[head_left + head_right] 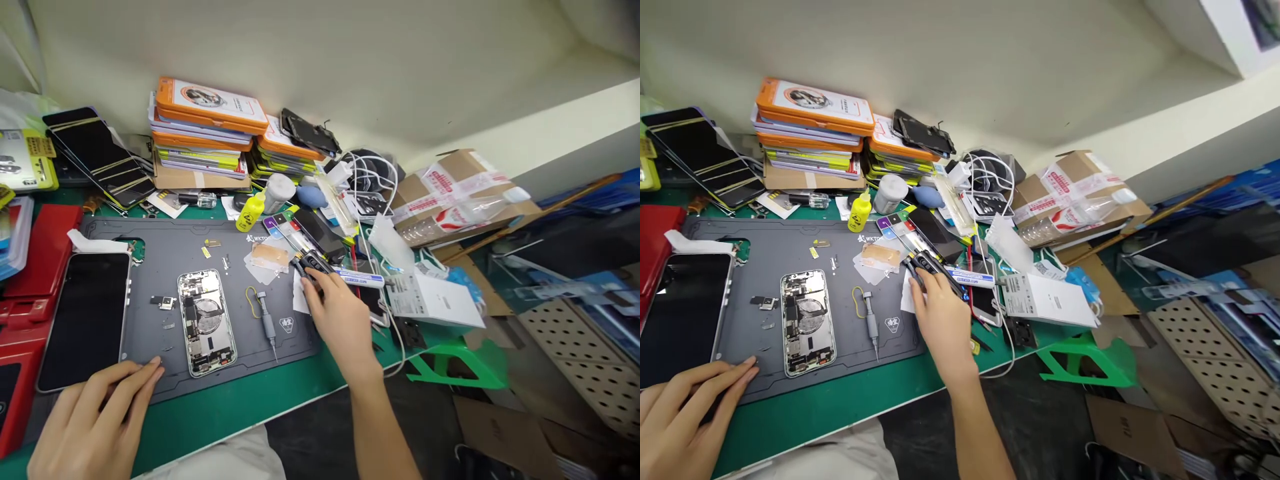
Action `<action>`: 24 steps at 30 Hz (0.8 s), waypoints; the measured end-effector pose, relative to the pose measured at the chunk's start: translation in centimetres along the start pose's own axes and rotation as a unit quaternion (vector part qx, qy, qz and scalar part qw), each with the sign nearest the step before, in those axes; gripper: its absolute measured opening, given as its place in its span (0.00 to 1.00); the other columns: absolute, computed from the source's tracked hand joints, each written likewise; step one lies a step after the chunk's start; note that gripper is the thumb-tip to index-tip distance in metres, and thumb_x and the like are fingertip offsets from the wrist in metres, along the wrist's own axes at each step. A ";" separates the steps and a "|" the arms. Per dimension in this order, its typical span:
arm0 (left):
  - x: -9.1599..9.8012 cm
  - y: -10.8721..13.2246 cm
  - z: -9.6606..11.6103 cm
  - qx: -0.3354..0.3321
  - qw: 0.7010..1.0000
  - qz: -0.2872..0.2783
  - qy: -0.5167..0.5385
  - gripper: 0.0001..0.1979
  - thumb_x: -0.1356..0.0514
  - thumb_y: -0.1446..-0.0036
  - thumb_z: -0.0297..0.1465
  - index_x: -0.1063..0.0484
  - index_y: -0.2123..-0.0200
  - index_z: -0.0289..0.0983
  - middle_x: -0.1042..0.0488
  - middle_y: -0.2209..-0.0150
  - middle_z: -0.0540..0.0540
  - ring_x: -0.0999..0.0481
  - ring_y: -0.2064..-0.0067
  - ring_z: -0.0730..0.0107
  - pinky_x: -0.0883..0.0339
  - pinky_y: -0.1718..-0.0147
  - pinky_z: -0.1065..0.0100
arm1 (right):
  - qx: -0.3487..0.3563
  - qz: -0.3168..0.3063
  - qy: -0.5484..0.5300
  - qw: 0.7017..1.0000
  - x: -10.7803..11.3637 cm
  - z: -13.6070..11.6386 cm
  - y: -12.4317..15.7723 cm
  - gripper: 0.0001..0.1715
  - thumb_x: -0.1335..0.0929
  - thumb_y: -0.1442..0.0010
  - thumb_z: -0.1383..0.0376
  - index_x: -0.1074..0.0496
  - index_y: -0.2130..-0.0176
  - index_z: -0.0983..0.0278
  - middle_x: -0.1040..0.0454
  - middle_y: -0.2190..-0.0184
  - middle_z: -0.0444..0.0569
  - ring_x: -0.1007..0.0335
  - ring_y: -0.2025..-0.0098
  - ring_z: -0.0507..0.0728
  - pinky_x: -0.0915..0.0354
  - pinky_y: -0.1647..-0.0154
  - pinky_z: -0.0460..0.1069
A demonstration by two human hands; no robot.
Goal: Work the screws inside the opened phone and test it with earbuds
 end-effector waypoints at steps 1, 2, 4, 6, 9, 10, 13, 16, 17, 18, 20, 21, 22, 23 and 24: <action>0.1 -0.1 0.2 -0.008 0.999 -0.012 -0.030 0.14 0.37 0.27 0.28 0.17 0.44 0.46 0.15 0.52 0.49 0.21 0.52 0.56 0.35 0.49 0.54 | -0.005 -0.007 0.008 1.000 -0.4 -0.4 -0.6 0.20 0.37 0.20 0.57 0.20 0.44 0.62 0.18 0.54 0.51 0.23 0.63 0.55 0.43 0.67 0.50; 0.2 -0.2 0.4 -0.020 0.998 -0.022 -0.056 0.14 0.40 0.26 0.28 0.18 0.44 0.45 0.15 0.52 0.49 0.21 0.51 0.56 0.34 0.49 0.55 | -0.011 -0.012 0.017 1.000 -0.7 -0.7 -1.1 0.20 0.37 0.21 0.59 0.19 0.45 0.63 0.18 0.55 0.52 0.24 0.64 0.55 0.46 0.68 0.51; 0.3 -0.4 0.7 -0.042 0.996 -0.022 -0.080 0.17 0.46 0.24 0.27 0.18 0.45 0.43 0.15 0.52 0.48 0.21 0.50 0.56 0.33 0.49 0.55 | -0.018 -0.019 0.028 0.999 -1.1 -1.0 -1.9 0.18 0.36 0.23 0.62 0.19 0.48 0.65 0.18 0.57 0.54 0.27 0.67 0.56 0.51 0.68 0.52; 0.5 -0.7 1.1 -0.056 0.994 -0.011 -0.096 0.18 0.48 0.24 0.26 0.18 0.46 0.42 0.15 0.53 0.47 0.21 0.52 0.57 0.33 0.49 0.55 | -0.018 -0.023 0.028 0.999 -1.3 -1.0 -2.4 0.16 0.35 0.25 0.63 0.18 0.53 0.65 0.19 0.62 0.54 0.29 0.70 0.56 0.55 0.68 0.52; 0.7 -1.1 1.5 -0.074 0.990 0.000 -0.119 0.17 0.47 0.25 0.24 0.18 0.47 0.40 0.15 0.56 0.48 0.22 0.55 0.58 0.33 0.51 0.55 | -0.016 -0.017 0.003 1.000 -1.1 -0.8 -2.8 0.15 0.34 0.27 0.61 0.18 0.57 0.64 0.20 0.66 0.52 0.30 0.70 0.56 0.55 0.69 0.52; 0.7 -1.1 1.5 -0.080 0.989 0.001 -0.122 0.17 0.47 0.25 0.24 0.18 0.47 0.40 0.15 0.56 0.48 0.22 0.56 0.58 0.33 0.51 0.55 | -0.019 -0.007 -0.009 1.000 -0.8 -0.8 -2.8 0.16 0.34 0.27 0.59 0.19 0.56 0.63 0.20 0.66 0.51 0.29 0.70 0.56 0.54 0.69 0.52; 0.4 -0.5 1.2 -0.077 0.990 0.001 -0.114 0.19 0.48 0.26 0.23 0.17 0.48 0.41 0.16 0.55 0.47 0.21 0.54 0.57 0.33 0.51 0.54 | -0.034 0.040 -0.051 0.997 0.6 -1.1 -2.0 0.19 0.35 0.26 0.54 0.21 0.53 0.63 0.21 0.64 0.49 0.29 0.70 0.55 0.47 0.70 0.51; -0.3 0.7 0.2 -0.062 0.992 -0.020 -0.112 0.20 0.47 0.26 0.24 0.18 0.44 0.42 0.16 0.50 0.46 0.20 0.49 0.55 0.33 0.49 0.53 | -0.037 0.074 -0.093 0.992 2.2 -1.9 -0.9 0.20 0.35 0.25 0.51 0.21 0.54 0.62 0.23 0.64 0.47 0.31 0.71 0.53 0.41 0.69 0.49; -0.6 1.0 -0.1 -0.060 0.992 -0.028 -0.112 0.20 0.47 0.26 0.25 0.18 0.42 0.44 0.16 0.48 0.46 0.20 0.48 0.54 0.33 0.48 0.53 | -0.036 0.080 -0.107 0.990 2.7 -2.2 -0.6 0.19 0.35 0.25 0.51 0.21 0.54 0.62 0.24 0.64 0.46 0.31 0.72 0.52 0.40 0.69 0.49; -0.8 1.2 -0.3 -0.059 0.991 -0.034 -0.112 0.20 0.46 0.26 0.26 0.19 0.41 0.45 0.16 0.47 0.45 0.20 0.47 0.54 0.32 0.47 0.53 | -0.036 0.086 -0.120 0.988 3.2 -2.5 -0.4 0.18 0.34 0.25 0.52 0.21 0.54 0.62 0.25 0.65 0.46 0.32 0.72 0.52 0.39 0.69 0.49; -0.9 1.0 -0.3 -0.064 0.991 -0.032 -0.110 0.21 0.47 0.26 0.26 0.19 0.40 0.45 0.16 0.46 0.45 0.20 0.46 0.54 0.33 0.48 0.53 | -0.035 0.095 -0.149 0.984 3.9 -3.0 0.0 0.17 0.33 0.26 0.53 0.21 0.55 0.61 0.26 0.65 0.46 0.34 0.73 0.51 0.39 0.71 0.49; -0.8 0.7 -0.1 -0.068 0.991 -0.027 -0.109 0.21 0.48 0.26 0.25 0.19 0.41 0.43 0.16 0.47 0.45 0.20 0.47 0.54 0.33 0.49 0.53 | -0.035 0.098 -0.167 0.980 4.1 -3.2 0.1 0.16 0.32 0.26 0.53 0.21 0.56 0.61 0.25 0.64 0.47 0.34 0.73 0.51 0.38 0.71 0.48; -0.5 0.3 0.2 -0.071 0.991 -0.019 -0.107 0.21 0.49 0.25 0.24 0.18 0.43 0.42 0.16 0.49 0.44 0.20 0.48 0.55 0.33 0.50 0.53 | -0.035 0.101 -0.186 0.977 4.2 -3.3 0.3 0.15 0.32 0.26 0.54 0.21 0.56 0.62 0.24 0.61 0.49 0.32 0.71 0.51 0.36 0.70 0.48; -0.3 -0.2 0.7 -0.072 0.992 -0.012 -0.104 0.21 0.50 0.25 0.24 0.18 0.45 0.41 0.16 0.51 0.44 0.21 0.50 0.55 0.33 0.52 0.54 | -0.035 0.101 -0.203 0.973 4.1 -3.5 0.5 0.15 0.32 0.26 0.54 0.21 0.56 0.62 0.22 0.58 0.51 0.30 0.69 0.51 0.33 0.70 0.48; 0.0 -0.7 1.1 -0.069 0.993 -0.006 -0.100 0.18 0.48 0.25 0.24 0.18 0.48 0.39 0.16 0.53 0.44 0.21 0.52 0.56 0.34 0.53 0.54 | -0.037 0.102 -0.235 0.966 3.9 -3.7 0.8 0.15 0.32 0.25 0.54 0.22 0.55 0.62 0.21 0.54 0.53 0.28 0.68 0.52 0.31 0.69 0.48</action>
Point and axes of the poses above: each hand's wrist, its own y-axis away from the middle knuckle, its own x-axis out of the back of the hand, z = x × y, the point moved 2 cm from there along -y, towards the middle knuckle
